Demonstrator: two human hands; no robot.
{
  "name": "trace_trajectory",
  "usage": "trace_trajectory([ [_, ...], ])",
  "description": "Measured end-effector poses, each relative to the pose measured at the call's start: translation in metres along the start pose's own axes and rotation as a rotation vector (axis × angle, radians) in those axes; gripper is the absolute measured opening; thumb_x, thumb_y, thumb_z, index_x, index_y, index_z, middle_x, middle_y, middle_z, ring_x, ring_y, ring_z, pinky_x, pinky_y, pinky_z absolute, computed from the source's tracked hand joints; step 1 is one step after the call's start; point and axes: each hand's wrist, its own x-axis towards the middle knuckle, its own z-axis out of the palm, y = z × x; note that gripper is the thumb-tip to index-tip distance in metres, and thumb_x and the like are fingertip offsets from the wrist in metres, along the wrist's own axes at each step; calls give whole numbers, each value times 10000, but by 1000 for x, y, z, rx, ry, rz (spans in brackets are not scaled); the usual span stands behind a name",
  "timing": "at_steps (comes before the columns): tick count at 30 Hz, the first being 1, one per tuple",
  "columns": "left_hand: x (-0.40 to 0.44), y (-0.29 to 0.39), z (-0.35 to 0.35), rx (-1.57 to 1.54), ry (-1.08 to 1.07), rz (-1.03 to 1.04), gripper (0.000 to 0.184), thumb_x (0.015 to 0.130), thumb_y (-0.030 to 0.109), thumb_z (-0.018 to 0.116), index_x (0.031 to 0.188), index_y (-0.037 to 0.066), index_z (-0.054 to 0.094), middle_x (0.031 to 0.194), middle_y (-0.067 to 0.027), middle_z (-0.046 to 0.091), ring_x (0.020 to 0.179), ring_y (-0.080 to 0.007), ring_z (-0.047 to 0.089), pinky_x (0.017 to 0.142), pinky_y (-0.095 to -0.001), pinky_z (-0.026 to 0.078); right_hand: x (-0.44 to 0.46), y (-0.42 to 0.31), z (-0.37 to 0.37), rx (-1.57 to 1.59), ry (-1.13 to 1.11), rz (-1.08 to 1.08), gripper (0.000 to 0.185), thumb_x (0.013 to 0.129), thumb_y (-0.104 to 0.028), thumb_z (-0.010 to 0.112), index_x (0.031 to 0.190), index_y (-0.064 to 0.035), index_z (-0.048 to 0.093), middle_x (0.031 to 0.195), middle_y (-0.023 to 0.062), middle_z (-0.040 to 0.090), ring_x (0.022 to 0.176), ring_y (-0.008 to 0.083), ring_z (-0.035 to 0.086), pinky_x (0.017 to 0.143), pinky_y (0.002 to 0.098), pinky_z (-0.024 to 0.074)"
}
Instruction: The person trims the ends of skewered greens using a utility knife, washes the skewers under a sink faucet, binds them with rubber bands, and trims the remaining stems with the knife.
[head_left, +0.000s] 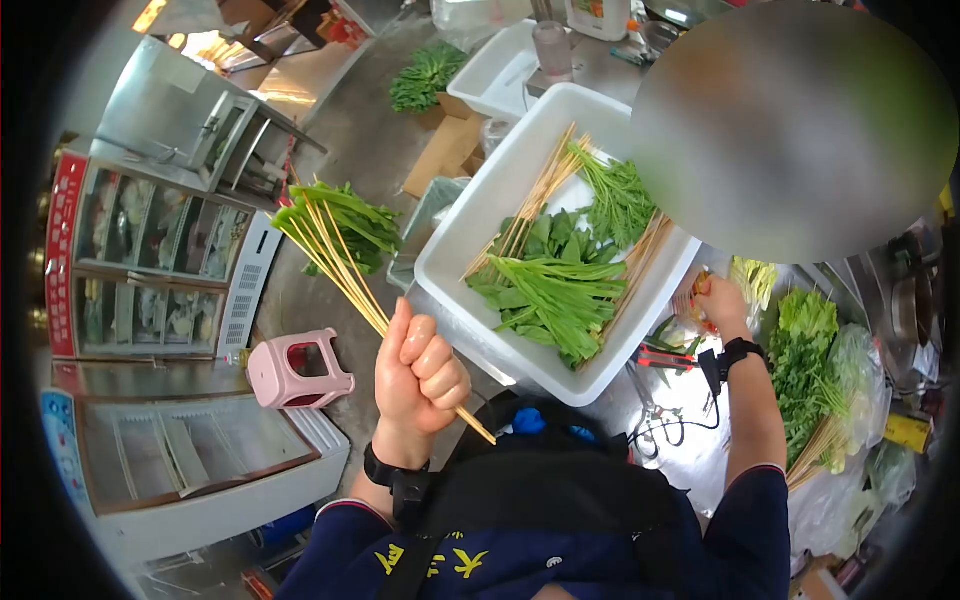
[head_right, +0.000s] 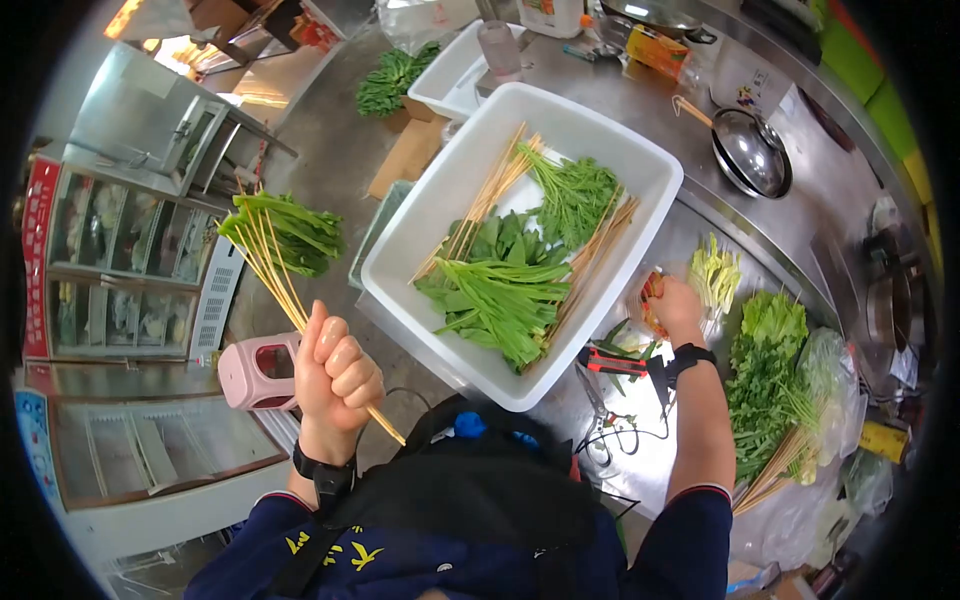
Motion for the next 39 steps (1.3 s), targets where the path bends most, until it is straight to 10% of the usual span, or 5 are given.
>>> trace_trajectory([
  [14, -29, -44, 12, -2, 6, 11, 466, 961, 411, 201, 579, 154, 270, 462, 60, 149, 350, -60, 88, 320, -218, 70, -2, 35, -7, 93, 5, -162, 213, 672, -111, 625, 865, -21, 642, 725, 154, 632, 651, 264, 618, 621, 350, 484],
  [17, -22, -41, 10, 6, -10, 50, 452, 963, 402, 208, 591, 154, 280, 462, 56, 152, 349, -64, 90, 321, -223, 66, -15, 41, -23, 810, -128, 59, 113, 730, -84, 620, 823, -21, 623, 651, 31, 598, 579, 81, 552, 534, 205, 428],
  [24, -14, -22, 8, -13, -107, -4, 448, 967, 381, 203, 590, 145, 258, 470, 57, 155, 348, -49, 78, 310, -207, 74, -106, -40, -96, 1474, -111, 20, 108, 736, -8, 541, 784, -101, 514, 660, -33, 500, 587, 61, 483, 534, 174, 375],
  [34, -15, 21, -21, -33, -114, -34, 446, 952, 422, 270, 577, 179, 276, 468, 66, 163, 346, -56, 103, 326, -217, 85, -258, -156, -62, 1194, -1281, -203, 179, 848, -74, 562, 1020, -38, 525, 867, -11, 573, 804, 49, 537, 707, 188, 441],
  [39, -31, 40, -23, 0, 7, 39, 429, 925, 473, 330, 597, 196, 304, 479, 78, 187, 352, -47, 146, 320, -208, 121, -250, -182, -82, 1203, -1177, 16, 185, 840, -63, 552, 1012, 4, 549, 908, 32, 596, 833, 76, 556, 741, 209, 442],
])
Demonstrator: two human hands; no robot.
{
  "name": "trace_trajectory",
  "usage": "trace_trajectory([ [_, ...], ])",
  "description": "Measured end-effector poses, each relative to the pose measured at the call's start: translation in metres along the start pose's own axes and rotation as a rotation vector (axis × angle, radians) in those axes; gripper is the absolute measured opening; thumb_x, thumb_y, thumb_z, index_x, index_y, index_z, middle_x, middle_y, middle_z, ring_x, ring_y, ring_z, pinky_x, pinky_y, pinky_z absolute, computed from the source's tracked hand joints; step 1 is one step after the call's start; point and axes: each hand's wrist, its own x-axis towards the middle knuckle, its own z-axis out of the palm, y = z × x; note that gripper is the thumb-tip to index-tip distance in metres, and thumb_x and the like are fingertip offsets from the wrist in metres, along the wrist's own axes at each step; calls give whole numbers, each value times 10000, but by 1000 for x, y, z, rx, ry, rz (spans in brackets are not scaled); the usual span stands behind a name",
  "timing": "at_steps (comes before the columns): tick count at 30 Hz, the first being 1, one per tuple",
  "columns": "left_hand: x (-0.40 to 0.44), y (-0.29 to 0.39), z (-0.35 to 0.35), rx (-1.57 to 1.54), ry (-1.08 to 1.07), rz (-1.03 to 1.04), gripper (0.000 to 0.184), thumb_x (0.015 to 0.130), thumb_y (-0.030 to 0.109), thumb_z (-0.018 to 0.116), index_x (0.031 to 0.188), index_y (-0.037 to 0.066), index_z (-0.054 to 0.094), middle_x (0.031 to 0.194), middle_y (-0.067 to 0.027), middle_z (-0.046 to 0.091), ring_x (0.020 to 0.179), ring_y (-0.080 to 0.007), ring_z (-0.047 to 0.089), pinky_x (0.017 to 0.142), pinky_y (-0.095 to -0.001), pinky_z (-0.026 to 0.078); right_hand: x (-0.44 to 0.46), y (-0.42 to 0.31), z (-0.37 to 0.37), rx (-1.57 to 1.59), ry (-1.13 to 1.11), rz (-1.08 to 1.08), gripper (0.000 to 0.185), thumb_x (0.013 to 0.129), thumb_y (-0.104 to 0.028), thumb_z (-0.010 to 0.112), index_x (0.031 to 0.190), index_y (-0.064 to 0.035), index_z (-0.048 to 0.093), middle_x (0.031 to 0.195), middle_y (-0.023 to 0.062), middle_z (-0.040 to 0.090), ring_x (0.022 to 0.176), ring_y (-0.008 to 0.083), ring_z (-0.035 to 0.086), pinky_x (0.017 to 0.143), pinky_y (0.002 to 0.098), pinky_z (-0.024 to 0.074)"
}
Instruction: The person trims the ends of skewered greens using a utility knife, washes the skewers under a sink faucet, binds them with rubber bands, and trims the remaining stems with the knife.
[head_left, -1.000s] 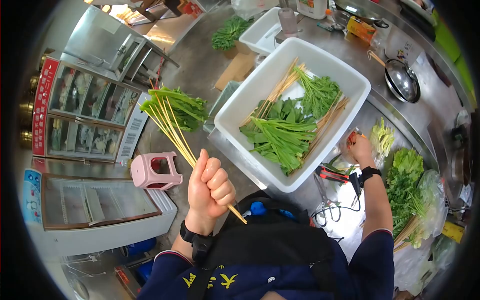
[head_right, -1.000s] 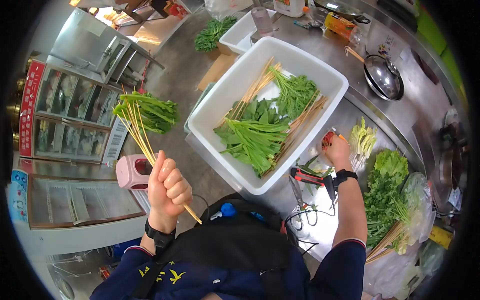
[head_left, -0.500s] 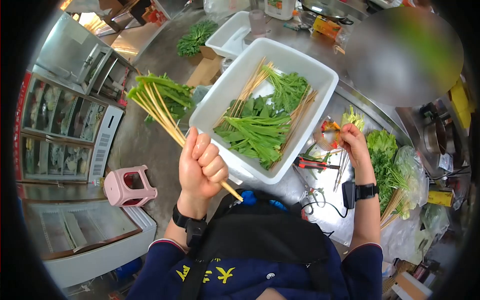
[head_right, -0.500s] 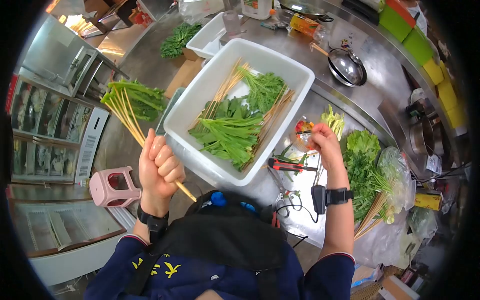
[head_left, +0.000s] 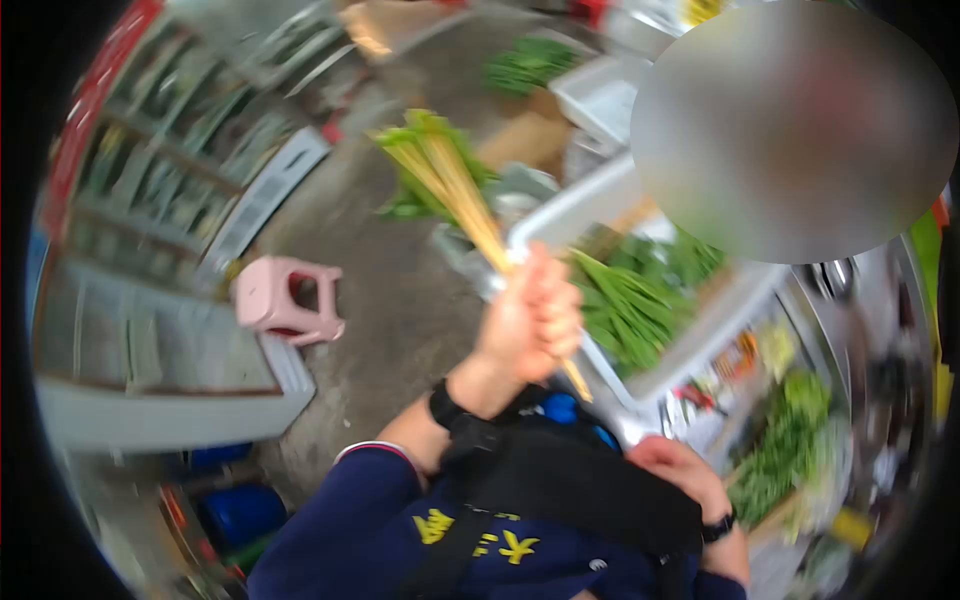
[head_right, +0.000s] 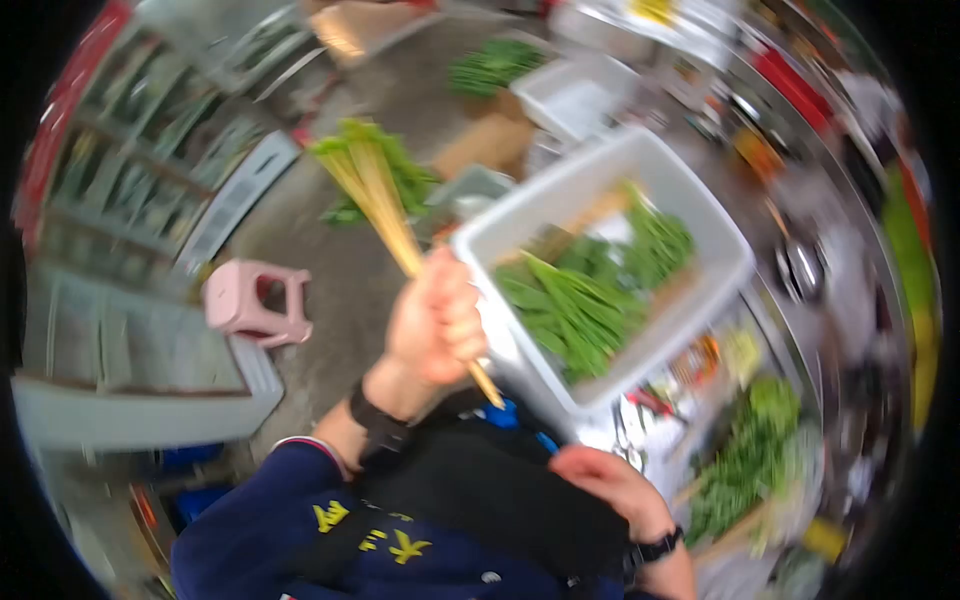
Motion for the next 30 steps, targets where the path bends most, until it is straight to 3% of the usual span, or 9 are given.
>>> trace_trajectory([
  [3, -6, 8, -8, -65, 122, 20, 434, 879, 528, 408, 604, 207, 312, 494, 88, 222, 349, -40, 198, 313, -194, 148, -5, 7, -23, -176, 180, 44, 362, 806, -132, 599, 1108, 49, 516, 1002, 94, 582, 885, 109, 549, 782, 233, 429],
  [5, -14, 15, -19, -72, -18, 80, 459, 897, 517, 368, 581, 192, 297, 489, 81, 220, 350, -44, 175, 321, -204, 123, 24, 22, -51, -486, 81, -324, 246, 805, -61, 524, 1042, 2, 510, 918, 116, 631, 862, 160, 602, 681, 239, 464],
  [8, -38, 33, -12, -34, -106, 176, 496, 907, 540, 298, 567, 181, 256, 489, 77, 187, 360, -39, 120, 325, -207, 73, 27, -50, 59, -325, 265, -245, 327, 763, -93, 638, 1030, -41, 456, 849, 74, 539, 427, 19, 355, 380, 131, 280],
  [12, -21, 32, -12, -44, -68, 269, 485, 915, 527, 293, 585, 173, 259, 490, 75, 173, 369, -41, 107, 331, -212, 74, 86, -77, 43, -207, 243, -528, 231, 831, -222, 602, 956, -58, 497, 778, 58, 541, 535, 79, 445, 472, 214, 373],
  [14, -17, 34, -13, -63, -84, 342, 480, 918, 515, 301, 593, 164, 261, 490, 70, 168, 373, -42, 104, 333, -213, 78, 111, -89, 57, -508, 110, -604, 363, 805, -69, 514, 1154, 8, 448, 1091, 144, 580, 947, 177, 590, 689, 232, 468],
  [18, -19, 28, -12, -98, -11, 434, 476, 923, 502, 305, 596, 158, 267, 488, 60, 181, 370, -50, 106, 331, -219, 90, 144, -92, 90, -639, -67, -510, 563, 797, -135, 592, 1289, 12, 362, 1211, 136, 491, 1008, 191, 547, 766, 233, 449],
  [25, -18, 18, -21, 35, 216, 473, 478, 920, 510, 296, 595, 162, 266, 496, 62, 215, 368, -49, 187, 331, -199, 156, 162, -143, 114, -540, 128, -884, 568, 845, -135, 572, 1332, -4, 309, 1221, 167, 477, 1130, 232, 466, 977, 337, 336],
  [27, -21, 27, -25, 35, 253, 474, 481, 923, 511, 284, 595, 160, 265, 494, 62, 225, 368, -52, 195, 328, -198, 177, 140, -157, 115, -512, 219, -933, 511, 891, -174, 506, 1340, -29, 310, 1178, 156, 513, 992, 207, 544, 907, 304, 389],
  [30, -19, 35, -35, 264, 386, 713, 493, 922, 516, 275, 596, 145, 268, 490, 56, 253, 364, -53, 239, 318, -211, 214, 108, -161, 121, -448, -306, -903, 430, 886, -292, 488, 1201, 1, 491, 766, 60, 641, 519, 79, 478, 678, 250, 381],
])
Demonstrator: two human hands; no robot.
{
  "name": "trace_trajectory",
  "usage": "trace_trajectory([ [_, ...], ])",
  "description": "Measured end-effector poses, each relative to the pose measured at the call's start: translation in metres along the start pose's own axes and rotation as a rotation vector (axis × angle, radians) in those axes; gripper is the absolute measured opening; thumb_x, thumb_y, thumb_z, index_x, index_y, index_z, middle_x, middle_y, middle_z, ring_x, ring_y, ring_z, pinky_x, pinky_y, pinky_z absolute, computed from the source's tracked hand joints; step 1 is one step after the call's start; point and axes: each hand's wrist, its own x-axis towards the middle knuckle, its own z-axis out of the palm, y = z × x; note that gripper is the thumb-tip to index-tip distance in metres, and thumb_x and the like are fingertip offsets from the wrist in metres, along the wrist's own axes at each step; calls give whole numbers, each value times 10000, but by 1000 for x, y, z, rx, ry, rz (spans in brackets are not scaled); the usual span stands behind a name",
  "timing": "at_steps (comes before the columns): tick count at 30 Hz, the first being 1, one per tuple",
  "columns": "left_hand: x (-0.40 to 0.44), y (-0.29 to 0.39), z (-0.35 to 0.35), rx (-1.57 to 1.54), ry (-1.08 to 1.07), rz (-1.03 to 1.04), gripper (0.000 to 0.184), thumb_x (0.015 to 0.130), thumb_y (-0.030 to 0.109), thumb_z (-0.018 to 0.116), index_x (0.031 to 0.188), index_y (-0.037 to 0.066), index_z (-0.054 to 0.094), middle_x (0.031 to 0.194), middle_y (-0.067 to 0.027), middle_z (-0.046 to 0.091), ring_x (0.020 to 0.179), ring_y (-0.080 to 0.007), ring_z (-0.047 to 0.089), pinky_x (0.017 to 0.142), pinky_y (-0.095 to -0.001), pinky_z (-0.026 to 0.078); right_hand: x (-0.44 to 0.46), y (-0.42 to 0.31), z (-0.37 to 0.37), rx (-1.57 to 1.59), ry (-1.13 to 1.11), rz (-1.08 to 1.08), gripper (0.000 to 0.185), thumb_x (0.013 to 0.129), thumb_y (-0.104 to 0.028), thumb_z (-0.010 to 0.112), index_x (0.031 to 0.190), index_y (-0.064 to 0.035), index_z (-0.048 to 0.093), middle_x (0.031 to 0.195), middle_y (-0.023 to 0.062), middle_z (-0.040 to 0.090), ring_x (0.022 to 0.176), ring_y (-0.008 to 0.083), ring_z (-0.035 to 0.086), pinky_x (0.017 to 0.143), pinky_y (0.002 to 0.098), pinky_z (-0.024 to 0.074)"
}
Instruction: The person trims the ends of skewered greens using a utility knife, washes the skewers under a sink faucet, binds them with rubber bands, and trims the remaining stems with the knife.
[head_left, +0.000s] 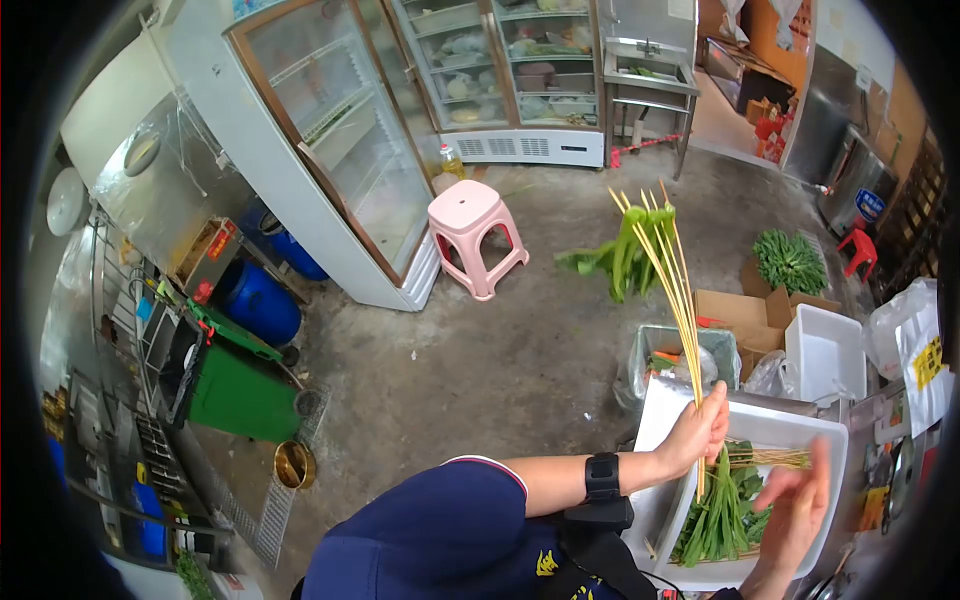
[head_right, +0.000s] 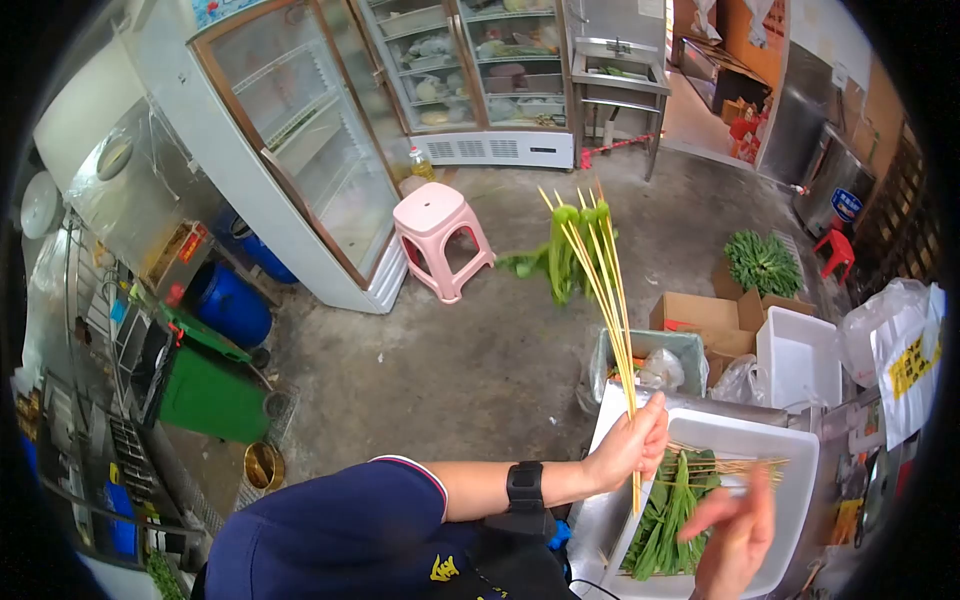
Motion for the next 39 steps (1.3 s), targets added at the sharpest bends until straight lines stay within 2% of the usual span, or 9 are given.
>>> trace_trajectory([
  [4, -6, 6, 2, 60, -23, -58, 483, 928, 496, 288, 607, 135, 302, 488, 49, 262, 365, -42, 229, 321, -206, 197, 21, -29, 20, -947, -602, 221, 540, 620, -527, 645, 659, 12, 653, 471, 83, 522, 470, 179, 496, 756, 362, 371],
  [9, -7, -3, 13, -21, 1, 16, 465, 926, 480, 320, 614, 136, 305, 488, 49, 258, 350, -43, 211, 309, -198, 184, -4, 11, 27, -1706, -607, -49, 612, 546, -452, 736, 924, 4, 579, 667, 111, 585, 621, 249, 574, 846, 401, 337],
  [15, -16, 14, 28, -273, -77, -157, 469, 903, 515, 350, 603, 158, 300, 478, 46, 276, 328, -67, 234, 306, -213, 210, 4, 39, -1, -1462, -25, -289, 502, 722, 0, 595, 1210, -5, 477, 879, 138, 588, 805, 285, 555, 747, 365, 405],
  [21, -9, 9, 27, -47, -93, -3, 485, 920, 504, 302, 584, 155, 265, 463, 38, 238, 340, -66, 207, 300, -215, 183, 4, -33, 18, 125, 186, 276, 337, 863, -58, 460, 1192, 6, 495, 940, 136, 630, 607, 92, 599, 392, 134, 339],
  [25, -5, 15, 24, 85, -137, 51, 474, 940, 457, 280, 593, 134, 273, 463, 30, 229, 349, -64, 189, 308, -214, 185, 5, -45, 5, -176, -277, 678, 329, 831, -290, 603, 975, 6, 595, 673, 72, 624, 494, 111, 578, 380, 198, 367],
  [27, -6, 14, 30, 85, -127, 49, 470, 947, 438, 267, 585, 138, 272, 457, 39, 225, 346, -59, 189, 308, -212, 188, -6, -25, 9, -1486, -673, 181, 405, 754, -380, 662, 886, -1, 605, 580, 87, 583, 471, 197, 570, 448, 276, 422],
  [28, -6, 13, 34, 75, -122, 60, 468, 954, 418, 254, 577, 142, 272, 452, 49, 220, 344, -54, 188, 307, -209, 192, -10, -16, 14, -1535, -626, 178, 455, 662, -386, 714, 883, -9, 587, 660, 110, 591, 580, 256, 592, 562, 342, 451],
  [35, -6, 14, 48, -91, -174, -14, 467, 959, 409, 230, 574, 148, 269, 453, 46, 222, 342, -61, 185, 309, -214, 196, -5, 29, -23, -1260, 228, -401, 430, 723, -55, 619, 1143, -19, 532, 997, 140, 595, 759, 220, 601, 595, 288, 456],
  [39, -1, 4, 41, -3, -136, -21, 472, 946, 443, 274, 591, 132, 269, 473, 27, 235, 356, -71, 197, 319, -228, 192, -10, -22, -7, -14, 178, 62, 286, 842, 4, 491, 1118, -21, 564, 1088, 150, 589, 816, 117, 620, 489, 158, 408],
])
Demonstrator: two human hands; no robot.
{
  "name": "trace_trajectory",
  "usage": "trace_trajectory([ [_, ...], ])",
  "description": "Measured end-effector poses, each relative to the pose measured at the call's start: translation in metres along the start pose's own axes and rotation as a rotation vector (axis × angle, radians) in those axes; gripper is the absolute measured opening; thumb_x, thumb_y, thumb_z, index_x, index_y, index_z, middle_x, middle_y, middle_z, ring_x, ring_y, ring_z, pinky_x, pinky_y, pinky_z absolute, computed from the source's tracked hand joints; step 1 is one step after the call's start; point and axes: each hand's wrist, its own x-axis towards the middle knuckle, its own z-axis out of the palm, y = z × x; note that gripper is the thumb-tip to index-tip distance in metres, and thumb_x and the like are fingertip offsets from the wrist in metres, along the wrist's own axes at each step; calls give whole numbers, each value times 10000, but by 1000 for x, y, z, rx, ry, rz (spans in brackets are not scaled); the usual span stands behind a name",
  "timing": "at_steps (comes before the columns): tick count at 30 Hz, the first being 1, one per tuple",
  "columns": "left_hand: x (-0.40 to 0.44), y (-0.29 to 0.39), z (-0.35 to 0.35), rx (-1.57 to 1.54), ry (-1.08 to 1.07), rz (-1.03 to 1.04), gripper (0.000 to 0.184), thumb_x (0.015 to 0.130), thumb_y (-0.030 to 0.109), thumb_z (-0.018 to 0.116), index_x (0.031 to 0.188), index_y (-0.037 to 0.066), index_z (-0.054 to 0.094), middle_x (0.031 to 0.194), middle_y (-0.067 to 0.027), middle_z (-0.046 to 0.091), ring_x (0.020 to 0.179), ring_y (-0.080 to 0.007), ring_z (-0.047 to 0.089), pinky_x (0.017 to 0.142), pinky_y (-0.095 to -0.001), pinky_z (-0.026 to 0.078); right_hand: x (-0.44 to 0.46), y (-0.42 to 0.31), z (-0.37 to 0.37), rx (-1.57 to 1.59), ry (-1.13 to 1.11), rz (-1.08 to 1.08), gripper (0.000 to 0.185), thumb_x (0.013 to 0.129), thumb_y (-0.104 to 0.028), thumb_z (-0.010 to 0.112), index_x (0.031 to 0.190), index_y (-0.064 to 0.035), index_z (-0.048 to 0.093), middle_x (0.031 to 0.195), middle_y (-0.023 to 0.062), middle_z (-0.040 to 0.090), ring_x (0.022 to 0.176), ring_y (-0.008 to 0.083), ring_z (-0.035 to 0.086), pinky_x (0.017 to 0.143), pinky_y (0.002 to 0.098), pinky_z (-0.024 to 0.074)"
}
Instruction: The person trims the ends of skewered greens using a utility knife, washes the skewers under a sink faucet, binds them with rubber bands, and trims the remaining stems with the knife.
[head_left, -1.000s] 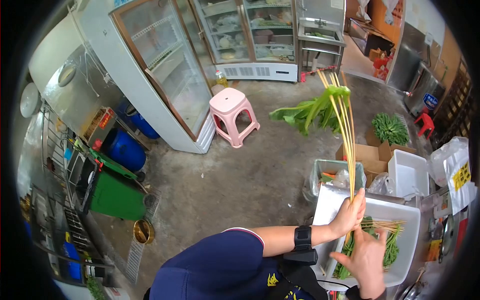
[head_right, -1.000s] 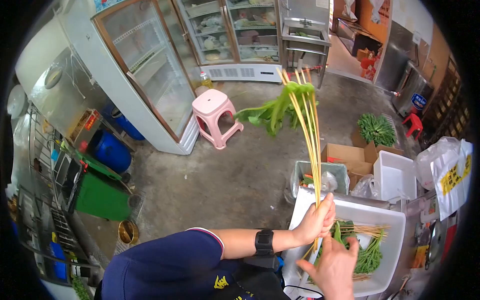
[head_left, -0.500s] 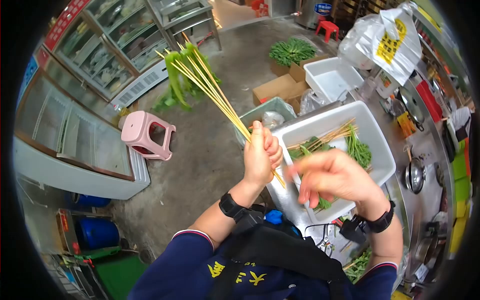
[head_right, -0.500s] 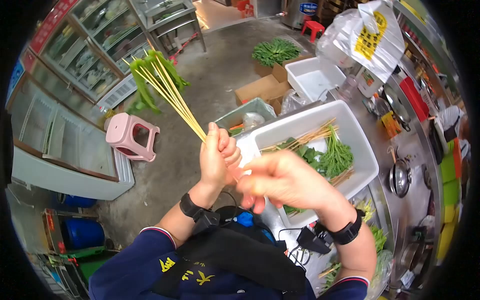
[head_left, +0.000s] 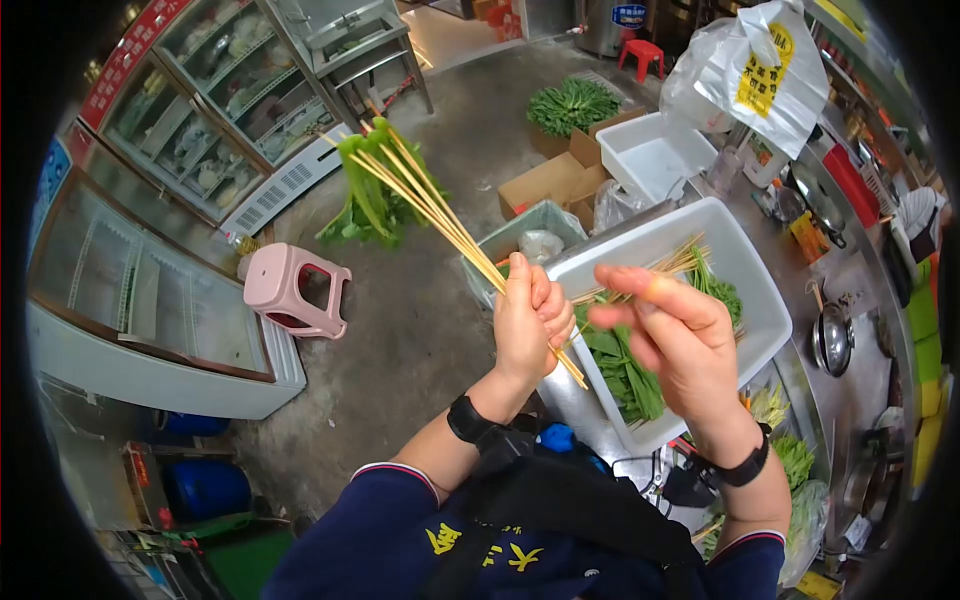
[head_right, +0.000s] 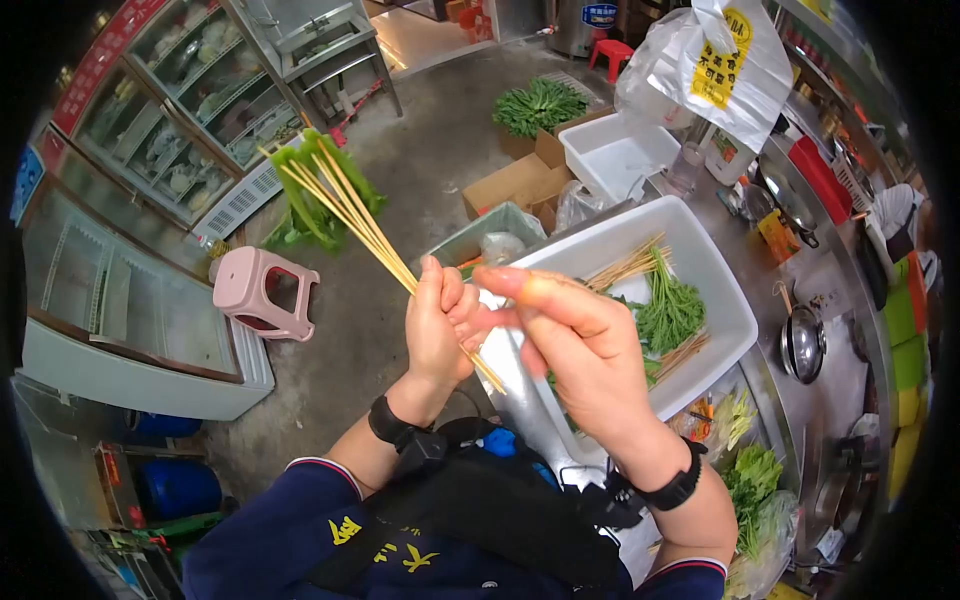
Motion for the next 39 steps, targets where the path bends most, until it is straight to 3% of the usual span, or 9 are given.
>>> trace_trajectory([
  [4, 3, 3, 0, 60, -7, 26, 475, 943, 453, 278, 593, 131, 269, 477, 25, 239, 358, -68, 199, 315, -225, 192, 9, -33, -4, -81, -450, 629, 177, 858, -129, 534, 966, -14, 617, 779, 73, 630, 506, 31, 510, 429, 171, 352],
  [10, 0, -5, 10, 10, -1, 5, 471, 948, 431, 277, 572, 147, 268, 462, 45, 228, 352, -61, 195, 306, -209, 173, -11, 20, 0, -1640, -589, -93, 353, 734, -351, 644, 791, -16, 549, 704, 87, 591, 622, 186, 603, 560, 294, 436],
  [19, -3, -27, 12, 376, 208, 179, 368, 958, 338, 328, 639, 163, 377, 581, 40, 360, 490, -87, 361, 470, -218, 350, -8, 32, 4, -348, 182, -469, 254, 744, -49, 542, 980, 3, 619, 891, 89, 637, 804, 155, 606, 713, 270, 480],
  [22, -10, -21, -2, -1151, -361, -430, 361, 959, 336, 332, 653, 146, 354, 627, 25, 361, 598, -73, 344, 598, -187, 299, -22, 14, 6, 294, -107, 64, 178, 752, -61, 523, 863, 10, 643, 669, 62, 622, 532, 87, 550, 426, 231, 392],
  [24, -29, -17, 44, 397, 177, 175, 403, 960, 353, 323, 616, 144, 315, 560, 29, 320, 495, -61, 304, 492, -179, 299, -27, 10, -15, -158, -384, 137, 158, 719, -156, 626, 740, 0, 624, 607, 32, 602, 527, 140, 558, 453, 246, 409],
  [31, -8, -16, 32, 132, -161, -22, 440, 967, 344, 295, 571, 156, 261, 447, 45, 225, 335, -50, 161, 282, -181, 176, -45, 69, -6, -1724, -16, -395, 141, 641, -238, 627, 594, -120, 565, 582, -22, 550, 567, 134, 538, 553, 292, 323],
  [36, 9, -13, 10, 68, -612, -121, 394, 974, 294, 289, 616, 136, 336, 525, 41, 292, 410, -43, 286, 369, -169, 280, -31, 49, -22, -1296, 492, -774, 102, 684, -104, 546, 777, -67, 565, 665, 7, 529, 607, 152, 540, 538, 264, 336],
  [38, 4, -23, 6, 441, -38, 130, 309, 971, 288, 309, 757, 114, 449, 679, 34, 415, 602, -46, 454, 542, -182, 403, -23, 40, -1, -472, 388, -751, 38, 643, -64, 540, 655, -29, 553, 579, 22, 539, 580, 228, 561, 525, 331, 382],
  [39, 49, -26, -81, 934, -323, 500, 259, 963, 304, 336, 929, 97, 487, 833, 18, 465, 819, -63, 495, 695, -218, 428, -24, 33, 13, -153, 387, -644, 155, 630, -10, 507, 742, 6, 613, 609, 55, 573, 575, 234, 561, 519, 344, 409],
])
